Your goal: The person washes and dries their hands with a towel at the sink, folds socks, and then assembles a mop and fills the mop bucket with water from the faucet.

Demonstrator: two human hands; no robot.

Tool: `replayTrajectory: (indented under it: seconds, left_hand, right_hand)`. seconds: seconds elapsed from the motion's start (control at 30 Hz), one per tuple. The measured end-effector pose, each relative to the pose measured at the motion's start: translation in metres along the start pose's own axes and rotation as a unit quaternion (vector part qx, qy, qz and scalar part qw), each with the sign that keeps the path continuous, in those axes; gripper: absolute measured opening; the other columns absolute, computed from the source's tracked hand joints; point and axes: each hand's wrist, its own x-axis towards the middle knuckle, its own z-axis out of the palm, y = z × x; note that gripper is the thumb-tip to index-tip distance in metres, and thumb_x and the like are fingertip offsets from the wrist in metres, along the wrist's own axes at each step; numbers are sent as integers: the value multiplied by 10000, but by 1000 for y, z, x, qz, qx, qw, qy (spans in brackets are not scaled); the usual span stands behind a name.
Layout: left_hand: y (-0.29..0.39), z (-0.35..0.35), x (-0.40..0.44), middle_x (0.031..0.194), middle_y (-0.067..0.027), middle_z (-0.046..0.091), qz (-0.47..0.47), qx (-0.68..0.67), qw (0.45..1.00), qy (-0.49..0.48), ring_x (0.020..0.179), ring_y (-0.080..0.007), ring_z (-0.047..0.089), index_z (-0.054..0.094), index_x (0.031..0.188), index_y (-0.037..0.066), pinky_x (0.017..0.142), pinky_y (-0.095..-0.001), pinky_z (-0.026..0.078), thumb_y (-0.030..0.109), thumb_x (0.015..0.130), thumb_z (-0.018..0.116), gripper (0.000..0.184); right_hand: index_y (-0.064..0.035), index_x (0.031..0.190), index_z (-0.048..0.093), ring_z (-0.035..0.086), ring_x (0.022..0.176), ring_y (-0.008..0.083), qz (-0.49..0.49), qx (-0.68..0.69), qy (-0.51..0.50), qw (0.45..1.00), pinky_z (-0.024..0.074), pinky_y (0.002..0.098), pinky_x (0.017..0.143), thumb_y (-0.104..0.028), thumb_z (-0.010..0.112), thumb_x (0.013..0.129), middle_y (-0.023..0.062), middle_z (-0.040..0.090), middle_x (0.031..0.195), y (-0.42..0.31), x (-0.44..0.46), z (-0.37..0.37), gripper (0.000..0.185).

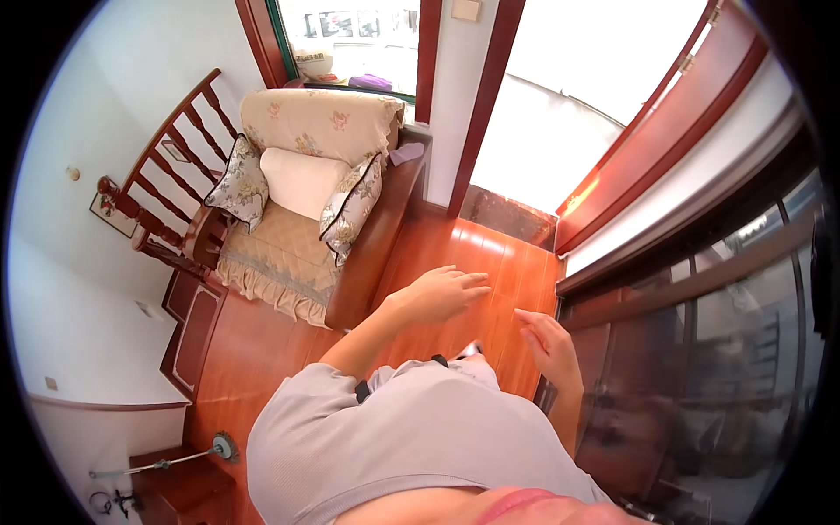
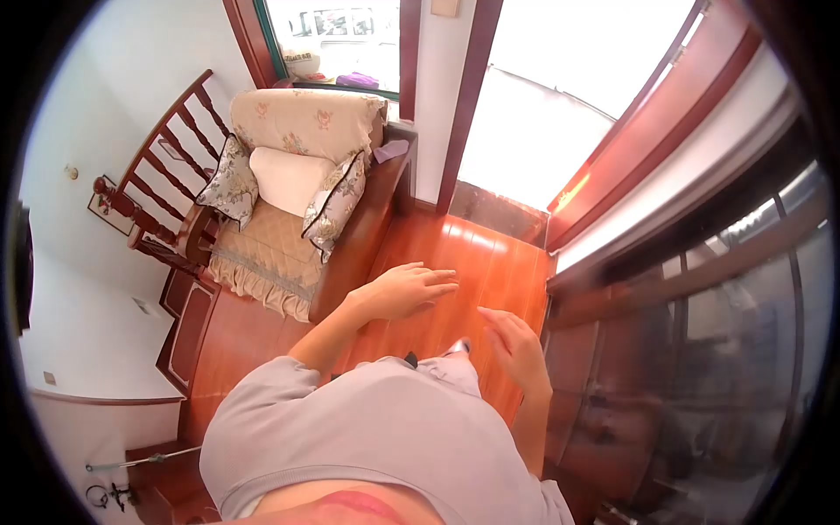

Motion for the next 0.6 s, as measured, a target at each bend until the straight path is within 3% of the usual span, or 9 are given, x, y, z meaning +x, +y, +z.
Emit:
replayTrajectory:
  seconds: [0.17,0.23,0.37,0.47,0.57,0.6]
  left_hand:
    - [-60,6,39,1390,-96,490,-76,-50,996,9,1221,-282,507,507,1332,110,1050,-447,390,173,896,589,448]
    - [-89,16,42,1377,-91,506,-223,-125,967,-18,1224,-290,503,527,1313,114,1040,-402,406,184,901,580,421]
    - [-143,48,38,1358,-111,522,-328,-139,934,-13,1215,-292,512,542,1293,84,1030,-362,413,205,909,575,403]
    - [-179,59,51,1288,-141,565,-352,-193,910,98,1135,-274,570,563,1267,46,957,-359,462,211,914,582,391]
    - [-224,68,76,1196,-147,606,-422,-314,840,135,1015,-240,609,570,1265,37,908,-329,477,166,904,596,384]
    - [-243,73,82,1221,-171,598,-421,-351,822,154,1064,-258,612,553,1269,6,911,-337,483,187,902,599,412]
  right_hand:
    - [-38,1154,623,628,962,286,-46,-33,-83,995,494,354,830,-57,593,883,131,660,1042,60,102,-25,273]
    - [-41,1151,623,625,964,290,-65,-63,-121,988,492,361,829,-66,595,879,133,660,1036,86,147,-46,274]
    - [-54,1149,615,613,943,309,-113,-106,-189,970,486,381,809,-79,594,876,127,659,1016,122,239,-84,275]
    - [-54,1124,613,588,912,307,-152,-142,-235,950,472,392,809,-70,581,879,114,639,917,140,312,-96,247]
    - [-62,1133,622,601,939,318,-196,-197,-295,914,484,398,818,-108,591,891,122,652,988,150,375,-91,248]
    - [-65,1135,617,600,929,318,-191,-185,-309,913,477,405,826,-111,597,889,123,650,973,150,392,-86,251]
